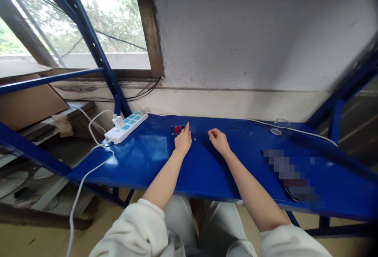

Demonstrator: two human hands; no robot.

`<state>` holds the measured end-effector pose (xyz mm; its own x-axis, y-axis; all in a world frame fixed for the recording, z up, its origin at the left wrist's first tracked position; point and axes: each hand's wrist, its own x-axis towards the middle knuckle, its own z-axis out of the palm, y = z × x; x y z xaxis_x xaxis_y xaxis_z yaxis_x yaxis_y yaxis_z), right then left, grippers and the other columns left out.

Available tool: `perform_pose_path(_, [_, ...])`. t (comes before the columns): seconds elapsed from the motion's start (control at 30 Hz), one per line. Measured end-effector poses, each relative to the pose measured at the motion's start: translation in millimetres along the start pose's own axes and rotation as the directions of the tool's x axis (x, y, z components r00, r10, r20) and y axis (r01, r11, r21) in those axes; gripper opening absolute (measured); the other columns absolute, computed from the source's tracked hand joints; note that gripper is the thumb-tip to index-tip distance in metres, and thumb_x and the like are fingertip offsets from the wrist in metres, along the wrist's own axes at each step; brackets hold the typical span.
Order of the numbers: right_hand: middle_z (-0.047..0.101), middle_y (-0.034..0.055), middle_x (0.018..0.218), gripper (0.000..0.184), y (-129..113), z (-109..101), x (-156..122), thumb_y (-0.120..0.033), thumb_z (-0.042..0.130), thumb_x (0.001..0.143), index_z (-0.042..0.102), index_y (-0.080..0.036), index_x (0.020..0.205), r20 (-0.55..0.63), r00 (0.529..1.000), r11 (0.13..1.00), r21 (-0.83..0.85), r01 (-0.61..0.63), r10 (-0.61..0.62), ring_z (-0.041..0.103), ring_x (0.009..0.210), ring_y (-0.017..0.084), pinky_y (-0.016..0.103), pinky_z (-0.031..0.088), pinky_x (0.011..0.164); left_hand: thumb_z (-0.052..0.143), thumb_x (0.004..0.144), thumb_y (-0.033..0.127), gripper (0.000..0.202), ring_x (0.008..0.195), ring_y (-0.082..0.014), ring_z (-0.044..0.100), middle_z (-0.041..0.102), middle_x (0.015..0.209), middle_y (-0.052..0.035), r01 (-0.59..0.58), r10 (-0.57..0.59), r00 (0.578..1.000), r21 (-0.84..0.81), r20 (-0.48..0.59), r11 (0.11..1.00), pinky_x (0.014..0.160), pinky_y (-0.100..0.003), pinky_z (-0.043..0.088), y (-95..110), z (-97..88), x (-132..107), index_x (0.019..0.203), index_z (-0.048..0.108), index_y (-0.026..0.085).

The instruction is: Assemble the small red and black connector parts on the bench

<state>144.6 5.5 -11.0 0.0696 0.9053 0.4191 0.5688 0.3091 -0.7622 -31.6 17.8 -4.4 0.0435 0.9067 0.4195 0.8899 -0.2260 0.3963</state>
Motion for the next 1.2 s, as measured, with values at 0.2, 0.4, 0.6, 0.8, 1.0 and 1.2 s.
perform_pose_path(0.2, [0.058,0.002,0.06,0.024,-1,0,0,-0.04,0.042,0.08,0.054,-0.02,0.075,0.003,1.0,1.0,0.006,-0.004,0.004,0.055,0.057,0.016,0.026,0.04,0.057,0.039,0.085,0.022,0.021,0.065,-0.0149,0.062,0.064,0.086,-0.0056,-0.045,0.003,0.995,-0.431,-0.098,0.901,0.063,-0.025,0.046,2,4.5,1,0.101,0.053,0.02])
perform_pose_path(0.4, [0.055,0.0008,0.058,0.04,-6,2,-1,-0.054,0.032,0.083,0.049,-0.02,0.069,0.019,0.997,0.992,0.102,-0.075,0.074,0.051,0.051,0.013,0.025,0.038,0.052,0.044,0.084,0.029,0.017,0.043,-0.0057,0.051,0.064,0.083,-0.0045,-0.013,0.101,0.994,-0.85,0.047,0.527,0.047,-0.019,0.042,19,10.5,-5,0.096,0.046,0.017])
perform_pose_path(0.6, [0.046,-0.001,0.049,0.053,-15,0,-2,-0.061,0.023,0.083,0.042,-0.02,0.056,0.029,0.999,0.981,0.191,-0.046,0.041,0.044,0.048,0.012,0.024,0.035,0.051,0.047,0.081,0.033,0.021,0.042,-0.0061,0.052,0.063,0.083,-0.005,0.033,0.129,0.987,-0.9,0.099,0.434,0.045,-0.02,0.043,24,10.6,-8,0.094,0.045,0.016])
perform_pose_path(0.8, [0.046,-0.0004,0.051,0.049,-19,-2,-3,-0.059,0.028,0.082,0.041,-0.02,0.057,-0.005,1.0,0.991,0.133,-0.002,0.003,0.043,0.05,0.012,0.024,0.034,0.051,0.044,0.083,0.038,0.024,0.041,-0.005,0.051,0.063,0.081,-0.0039,0.036,0.147,0.981,-0.867,0.124,0.497,0.044,-0.019,0.041,24,8.0,-10,0.092,0.045,0.016])
perform_pose_path(1.0, [0.05,0.0001,0.056,0.044,-17,-2,-2,-0.057,0.032,0.082,0.043,-0.02,0.061,-0.007,1.0,0.99,0.14,0.015,-0.014,0.046,0.053,0.013,0.024,0.036,0.054,0.039,0.085,0.04,0.025,0.039,-0.0043,0.048,0.06,0.07,0.0002,-0.001,0.12,0.989,-0.82,0.083,0.572,0.044,-0.018,0.038,24,3.3,-12,0.081,0.047,0.017])
perform_pose_path(1.2, [0.051,-0.0025,0.058,0.035,-15,2,1,-0.054,0.041,0.079,0.046,-0.02,0.073,0.06,0.998,0.938,0.345,-0.036,0.016,0.044,0.043,0.009,0.023,0.036,0.044,0.04,0.083,0.044,0.029,0.038,-0.0049,0.047,0.059,0.065,0.001,0.023,0.042,0.997,-0.812,0.058,0.583,0.042,-0.018,0.037,21,3.8,-10,0.079,0.047,0.017])
